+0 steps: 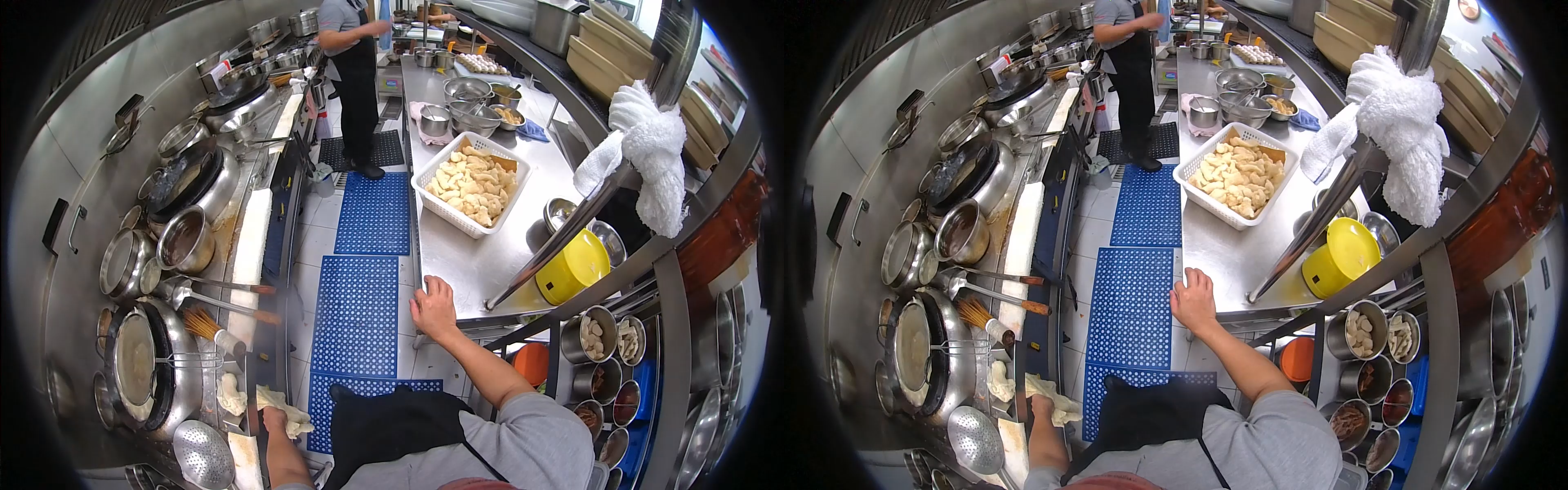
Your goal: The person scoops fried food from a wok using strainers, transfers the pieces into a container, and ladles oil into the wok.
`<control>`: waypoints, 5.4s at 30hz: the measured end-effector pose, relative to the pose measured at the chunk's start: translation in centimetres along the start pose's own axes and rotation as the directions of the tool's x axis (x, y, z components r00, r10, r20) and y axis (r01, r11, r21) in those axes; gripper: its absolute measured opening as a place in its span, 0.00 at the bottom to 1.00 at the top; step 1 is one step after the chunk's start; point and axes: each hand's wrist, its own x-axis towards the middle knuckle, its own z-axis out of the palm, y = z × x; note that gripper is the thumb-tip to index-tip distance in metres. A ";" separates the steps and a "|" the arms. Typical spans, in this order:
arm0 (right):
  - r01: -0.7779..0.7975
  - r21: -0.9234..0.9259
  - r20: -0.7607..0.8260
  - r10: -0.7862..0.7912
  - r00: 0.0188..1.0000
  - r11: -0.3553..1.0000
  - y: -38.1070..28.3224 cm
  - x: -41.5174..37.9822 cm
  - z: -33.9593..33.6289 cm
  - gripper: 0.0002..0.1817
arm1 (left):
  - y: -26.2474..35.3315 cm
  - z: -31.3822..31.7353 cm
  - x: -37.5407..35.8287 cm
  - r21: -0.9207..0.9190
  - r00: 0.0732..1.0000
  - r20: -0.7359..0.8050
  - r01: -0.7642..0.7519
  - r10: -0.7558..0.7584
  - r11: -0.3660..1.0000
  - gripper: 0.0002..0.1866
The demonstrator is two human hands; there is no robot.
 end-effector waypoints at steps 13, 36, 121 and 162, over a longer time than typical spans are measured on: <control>0.008 0.004 -0.019 -0.008 1.000 1.000 0.0 0.0 0.0 0.12 | -0.3 0.5 0.7 -0.006 1.000 0.005 -0.011 0.012 1.000 0.19; 0.003 0.008 -0.009 -0.002 1.000 1.000 0.1 -0.1 0.2 0.12 | 0.5 -0.3 -0.6 0.010 0.999 0.039 0.023 -0.023 1.000 0.17; -0.007 -0.011 -0.001 0.007 1.000 1.000 0.0 -0.1 0.4 0.12 | -1.0 1.0 1.7 0.021 0.999 0.036 -0.009 0.008 1.000 0.19; 0.000 0.001 0.009 0.000 1.000 1.000 0.0 0.0 0.3 0.12 | -0.7 1.3 1.2 -0.004 0.999 0.037 -0.011 0.011 1.000 0.18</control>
